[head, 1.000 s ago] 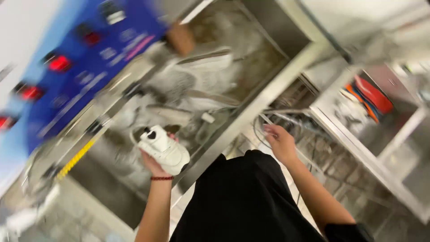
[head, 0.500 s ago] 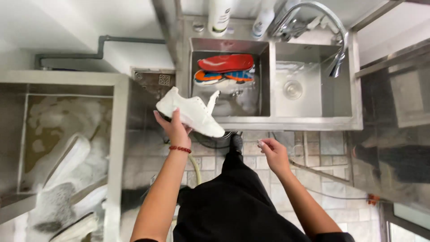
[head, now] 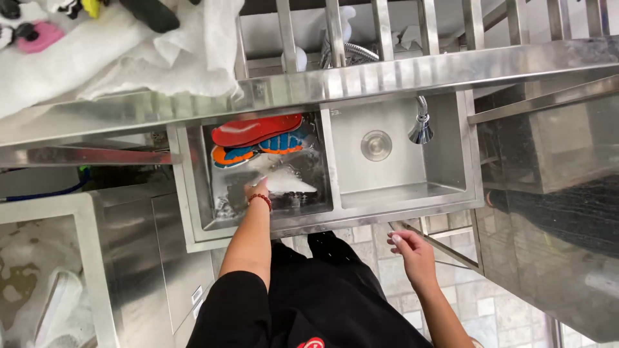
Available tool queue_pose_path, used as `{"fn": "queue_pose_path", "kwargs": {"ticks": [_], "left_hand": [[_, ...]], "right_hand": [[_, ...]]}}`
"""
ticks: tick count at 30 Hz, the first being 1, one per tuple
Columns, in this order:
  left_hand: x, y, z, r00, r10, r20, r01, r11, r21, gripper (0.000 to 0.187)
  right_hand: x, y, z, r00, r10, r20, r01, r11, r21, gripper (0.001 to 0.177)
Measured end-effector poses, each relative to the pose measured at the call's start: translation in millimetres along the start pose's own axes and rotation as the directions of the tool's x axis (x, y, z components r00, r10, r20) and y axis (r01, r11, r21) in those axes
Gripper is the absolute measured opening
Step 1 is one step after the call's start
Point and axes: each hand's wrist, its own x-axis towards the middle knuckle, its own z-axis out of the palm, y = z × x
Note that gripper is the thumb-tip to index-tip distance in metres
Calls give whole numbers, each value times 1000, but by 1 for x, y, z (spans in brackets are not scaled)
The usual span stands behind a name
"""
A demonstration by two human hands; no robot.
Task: Cleaning a white sneaker using a shoe washing machine and hand tools at a shoe repair store.
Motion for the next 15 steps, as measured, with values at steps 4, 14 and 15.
{"fn": "queue_pose_path", "kwargs": {"ticks": [4, 14, 15], "left_hand": [[38, 5, 5, 972, 94, 215, -143, 965, 221, 69], [130, -25, -30, 673, 54, 738, -609, 608, 510, 80], [122, -16, -36, 628, 23, 778, -634, 595, 494, 91]], "right_hand": [[-6, 3, -4, 997, 69, -27, -69, 997, -17, 23], [51, -39, 187, 897, -297, 329, 427, 778, -462, 44], [77, -36, 222, 819, -355, 451, 567, 626, -536, 59]]}}
